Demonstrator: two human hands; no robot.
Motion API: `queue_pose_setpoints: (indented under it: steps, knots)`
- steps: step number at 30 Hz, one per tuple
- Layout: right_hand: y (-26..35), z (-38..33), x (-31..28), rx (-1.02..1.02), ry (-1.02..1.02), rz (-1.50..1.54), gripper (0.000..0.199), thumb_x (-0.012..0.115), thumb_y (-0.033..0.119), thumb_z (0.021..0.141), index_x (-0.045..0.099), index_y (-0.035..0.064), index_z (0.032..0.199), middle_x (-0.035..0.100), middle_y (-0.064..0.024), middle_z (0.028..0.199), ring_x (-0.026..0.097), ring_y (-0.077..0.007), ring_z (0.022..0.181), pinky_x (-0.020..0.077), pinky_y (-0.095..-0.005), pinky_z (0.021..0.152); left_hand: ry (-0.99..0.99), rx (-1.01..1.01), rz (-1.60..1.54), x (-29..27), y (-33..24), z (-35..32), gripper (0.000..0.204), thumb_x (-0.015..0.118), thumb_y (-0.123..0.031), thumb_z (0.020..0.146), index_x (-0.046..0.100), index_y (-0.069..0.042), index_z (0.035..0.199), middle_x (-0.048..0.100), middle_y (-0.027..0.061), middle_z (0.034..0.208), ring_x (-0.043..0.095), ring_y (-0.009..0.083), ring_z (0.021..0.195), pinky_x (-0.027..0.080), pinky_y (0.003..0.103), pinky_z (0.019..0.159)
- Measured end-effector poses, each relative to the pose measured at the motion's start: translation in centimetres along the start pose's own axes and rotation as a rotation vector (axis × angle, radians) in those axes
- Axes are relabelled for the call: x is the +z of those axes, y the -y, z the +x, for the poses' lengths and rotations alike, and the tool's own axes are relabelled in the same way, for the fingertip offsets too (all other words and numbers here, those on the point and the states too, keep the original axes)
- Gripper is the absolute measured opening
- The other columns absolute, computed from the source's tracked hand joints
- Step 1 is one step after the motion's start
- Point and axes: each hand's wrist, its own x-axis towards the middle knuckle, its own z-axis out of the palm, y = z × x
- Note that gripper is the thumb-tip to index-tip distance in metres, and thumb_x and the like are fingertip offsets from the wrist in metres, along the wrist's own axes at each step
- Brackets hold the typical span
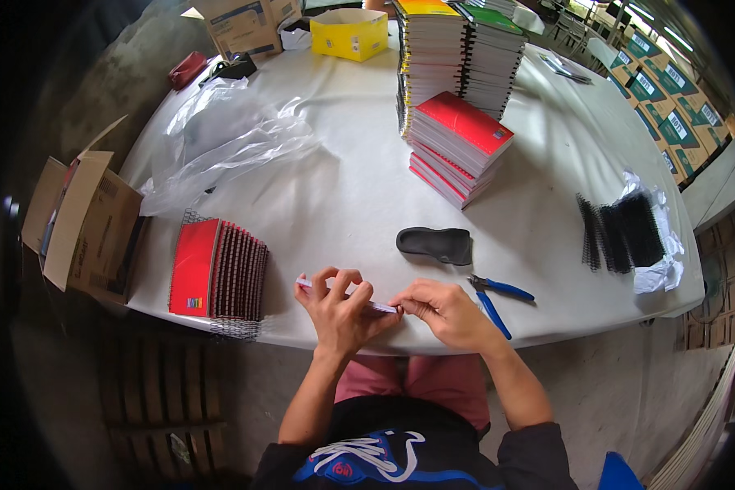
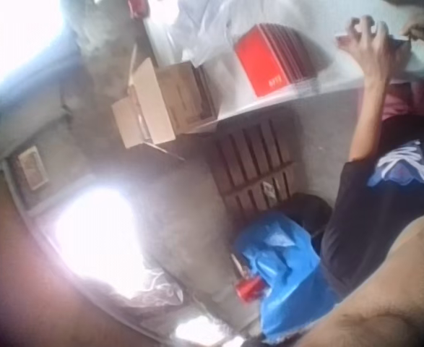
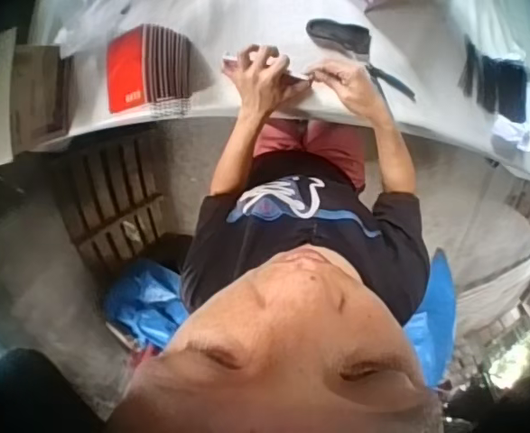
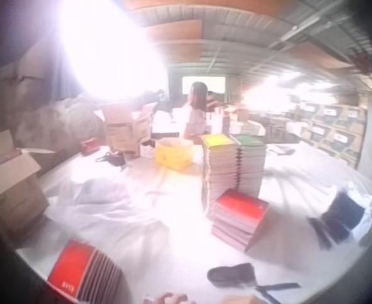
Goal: The person inserts a spiral binder into notebook pages and covers, uses a pair of pliers to cut or crimp the wire ends, and then places the completed notebook onto a stack on the table.
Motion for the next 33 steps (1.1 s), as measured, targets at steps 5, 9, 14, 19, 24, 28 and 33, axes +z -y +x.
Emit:
queue_pose_setpoints:
  steps: [5, 9, 14, 19, 24, 28, 33]
  knots:
    - [1.4, 0.7, 0.0, 0.298, 0.114, -0.101, 0.022, 0.049, 0.017, 0.096, 0.057, 0.0053, 0.113, 0.058, -0.007, 0.069, 0.053, -0.012, 0.065, 0.0436, -0.0233, 0.061, 0.227, -0.082, 0.076, -0.9, -0.2, 1.0, 0.046, 0.067, -0.06, 0.062, 0.059, -0.02, 0.084, 0.049, -0.0036, 0.085, 0.048, 0.0185, 0.09, 0.029, 0.052, 0.079]
    - [1.9, 0.6, -0.3, 0.143, -0.051, -0.114, 0.034, 0.064, 0.019, 0.086, 0.053, 0.0075, 0.117, 0.057, -0.0085, 0.071, 0.056, -0.0156, 0.063, 0.0446, -0.0286, 0.059, 0.127, -0.047, -0.087, -0.2, 0.9, 0.7, 0.033, 0.071, -0.043, 0.068, 0.061, -0.02, 0.089, 0.052, -0.0023, 0.088, 0.048, 0.0211, 0.093, 0.029, 0.05, 0.087]
    - [0.7, -0.6, -0.3, -0.054, -0.249, -0.333, 0.036, 0.067, 0.007, 0.081, 0.055, 0.0056, 0.116, 0.056, -0.0087, 0.076, 0.053, -0.0147, 0.063, 0.0455, -0.0293, 0.059, 0.057, 0.089, -0.085, 0.6, 1.7, 0.0, 0.025, 0.068, -0.041, 0.074, 0.061, -0.024, 0.092, 0.049, -0.0049, 0.088, 0.046, 0.0182, 0.091, 0.021, 0.055, 0.102]
    - [1.4, 0.3, -2.2, 0.284, 0.085, -0.048, 0.024, 0.055, 0.014, 0.092, 0.057, 0.0067, 0.114, 0.059, -0.0108, 0.07, 0.059, -0.0195, 0.064, 0.048, -0.0299, 0.063, 0.12, 0.114, -0.145, -0.9, 1.9, 1.2, 0.029, 0.071, -0.04, 0.07, 0.065, -0.024, 0.093, 0.049, -0.0026, 0.087, 0.045, 0.0212, 0.092, 0.021, 0.056, 0.101]
    - [-2.4, 2.3, -3.8, 0.022, -0.13, -0.757, 0.031, 0.056, 0.018, 0.087, 0.055, 0.0116, 0.118, 0.063, -0.0099, 0.083, 0.061, -0.0254, 0.084, 0.0484, -0.0318, 0.078, 0.094, 0.088, -0.092, -0.7, 1.6, 0.5, 0.036, 0.074, -0.047, 0.066, 0.065, -0.025, 0.092, 0.046, 0.0003, 0.098, 0.04, 0.0254, 0.104, 0.016, 0.063, 0.1]
    - [-6.4, 3.3, -4.7, -0.013, -0.208, -0.875, 0.039, 0.063, 0.01, 0.074, 0.059, 0.014, 0.113, 0.064, -0.0093, 0.093, 0.058, -0.0285, 0.096, 0.0478, -0.0386, 0.083, 0.081, -0.023, -0.149, -0.7, -0.1, 0.6, 0.045, 0.076, -0.053, 0.062, 0.063, -0.02, 0.087, 0.042, 0.0079, 0.113, 0.029, 0.0338, 0.12, 0.015, 0.066, 0.098]
    - [-4.1, 3.1, -5.2, 0.116, -0.083, 0.608, 0.014, 0.06, -0.004, 0.069, 0.067, -0.0004, 0.081, 0.068, -0.0152, 0.081, 0.066, -0.0281, 0.079, 0.0523, -0.0385, 0.074, -0.022, -0.13, -0.221, 0.3, -0.7, -0.3, 0.049, 0.078, -0.054, 0.06, 0.058, -0.011, 0.074, 0.04, 0.0144, 0.122, 0.02, 0.0389, 0.125, 0.023, 0.056, 0.099]
